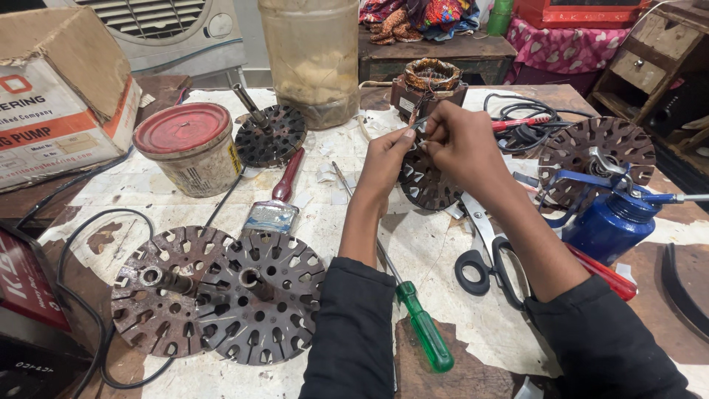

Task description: The person sits at a cluttered workbench fitting small white pieces one at a time into the slots around a slotted circular metal disc, pressing each piece in by hand and rotating the disc to reach the next slot. Several similar slotted discs and a wound motor component sit on the bench nearby.

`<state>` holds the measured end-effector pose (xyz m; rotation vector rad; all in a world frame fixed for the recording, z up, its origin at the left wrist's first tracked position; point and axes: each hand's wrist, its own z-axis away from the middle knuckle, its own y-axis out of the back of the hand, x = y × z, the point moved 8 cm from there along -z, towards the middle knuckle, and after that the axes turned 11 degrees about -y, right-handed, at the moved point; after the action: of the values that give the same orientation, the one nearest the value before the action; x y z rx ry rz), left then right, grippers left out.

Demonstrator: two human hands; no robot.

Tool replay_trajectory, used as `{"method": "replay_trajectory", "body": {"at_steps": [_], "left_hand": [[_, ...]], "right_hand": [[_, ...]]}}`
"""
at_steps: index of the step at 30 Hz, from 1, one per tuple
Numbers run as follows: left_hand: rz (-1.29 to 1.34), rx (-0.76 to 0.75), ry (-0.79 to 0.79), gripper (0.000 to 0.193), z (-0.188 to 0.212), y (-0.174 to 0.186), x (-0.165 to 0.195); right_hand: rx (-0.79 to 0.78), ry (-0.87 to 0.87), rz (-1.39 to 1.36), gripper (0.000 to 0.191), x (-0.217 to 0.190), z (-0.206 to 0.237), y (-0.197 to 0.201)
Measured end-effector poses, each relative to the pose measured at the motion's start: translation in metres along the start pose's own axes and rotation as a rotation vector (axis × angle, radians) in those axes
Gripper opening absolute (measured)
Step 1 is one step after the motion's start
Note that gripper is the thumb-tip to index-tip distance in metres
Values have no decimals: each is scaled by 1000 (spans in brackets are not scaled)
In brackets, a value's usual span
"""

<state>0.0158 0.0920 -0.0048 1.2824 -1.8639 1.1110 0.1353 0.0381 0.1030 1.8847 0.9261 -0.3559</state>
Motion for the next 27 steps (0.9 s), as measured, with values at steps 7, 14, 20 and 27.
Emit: {"method": "replay_trajectory", "body": {"at_steps": [7,14,20,27], "left_hand": [[-63,-8,21,37,0,-1,5],[-75,-4,46,37,7,0,11],[-72,-16,29,38,6,0,11],[-20,-24,55,39,7,2,10]], "right_hand": [[-59,-16,-9,15,7,-15,1],[-65,-16,-23,14,7,-12,-2],[-78,-88,-37,16,21,-19,-2],[-149,-80,-7,14,20,-17,-4]]}}
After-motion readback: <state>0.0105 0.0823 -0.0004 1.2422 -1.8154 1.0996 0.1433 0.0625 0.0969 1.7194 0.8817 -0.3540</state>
